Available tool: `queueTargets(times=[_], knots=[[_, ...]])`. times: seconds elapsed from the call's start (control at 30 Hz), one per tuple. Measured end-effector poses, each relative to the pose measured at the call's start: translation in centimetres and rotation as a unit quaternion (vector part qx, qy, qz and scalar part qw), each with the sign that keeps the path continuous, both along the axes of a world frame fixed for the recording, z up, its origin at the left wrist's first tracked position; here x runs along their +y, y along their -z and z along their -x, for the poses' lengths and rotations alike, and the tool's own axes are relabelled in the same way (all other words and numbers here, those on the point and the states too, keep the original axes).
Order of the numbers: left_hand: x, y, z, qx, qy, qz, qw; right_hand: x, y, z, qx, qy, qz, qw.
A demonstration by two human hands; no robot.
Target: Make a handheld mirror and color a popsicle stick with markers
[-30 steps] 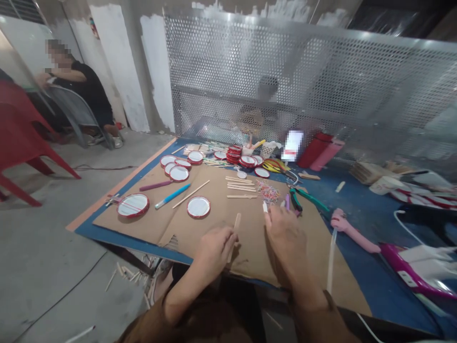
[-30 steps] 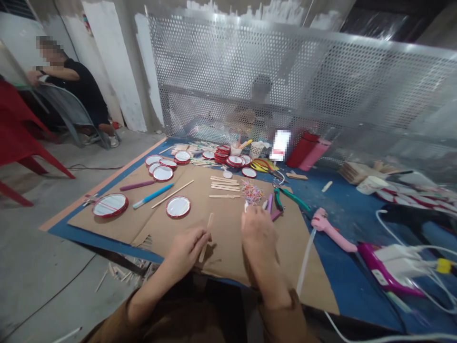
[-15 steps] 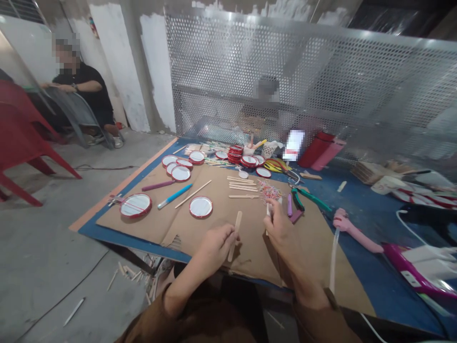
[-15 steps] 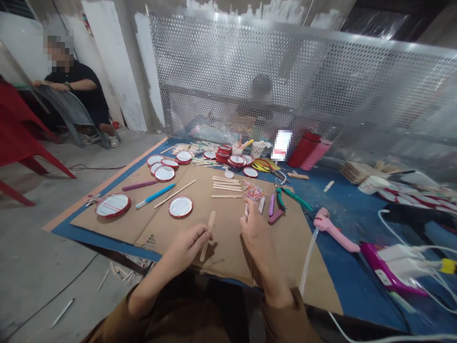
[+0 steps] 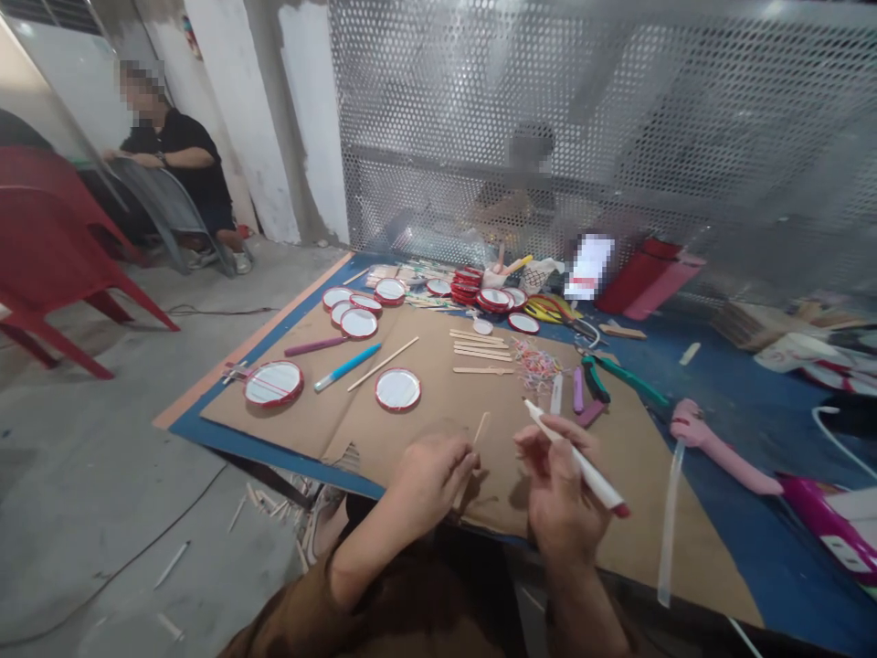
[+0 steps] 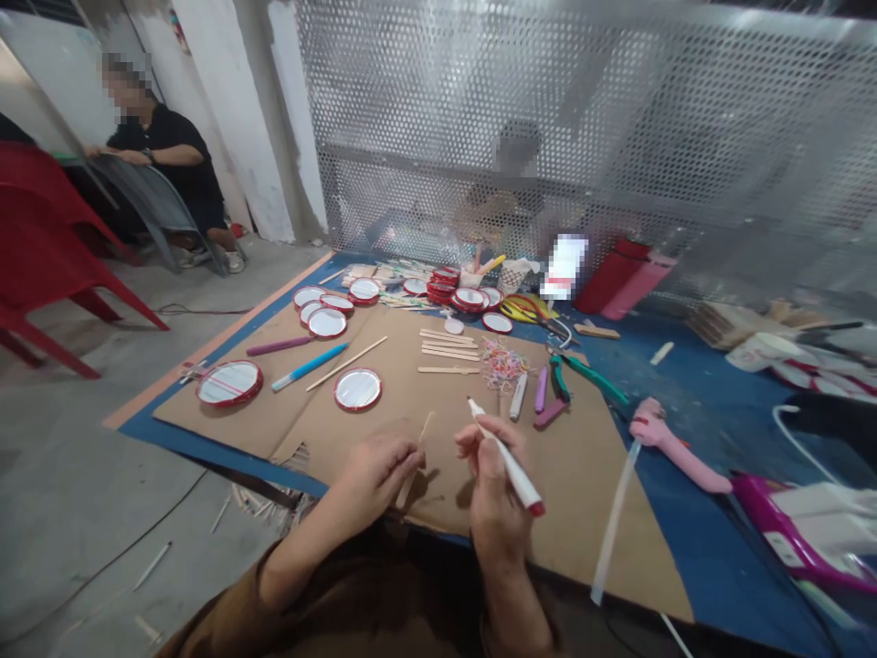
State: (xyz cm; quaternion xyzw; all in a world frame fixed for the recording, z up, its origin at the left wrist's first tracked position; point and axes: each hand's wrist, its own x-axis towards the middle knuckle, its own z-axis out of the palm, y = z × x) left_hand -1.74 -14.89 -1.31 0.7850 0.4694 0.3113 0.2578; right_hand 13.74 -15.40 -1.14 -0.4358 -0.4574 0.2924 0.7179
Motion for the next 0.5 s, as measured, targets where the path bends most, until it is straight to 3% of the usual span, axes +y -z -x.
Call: queueTargets(times=[0.2, 0.33, 0.5], knots=[[0.0, 0.2, 0.0, 0.014, -0.006, -0.010, 1.000, -1.1, 1.2, 0.2, -0.169, 0.062, -0.041, 0.983], [-0.1, 0.1, -0.1, 0.025, -0.009, -0.011, 1.000, -1.3, 1.1, 1.0, -0.185, 0.115, -0.014, 0.976], [-0.1, -0.1, -0.1, 0.035, -0.011, -0.012, 0.999, -1.3, 0.7, 1.4, -0.198, 0.096, -0.030, 0.975]])
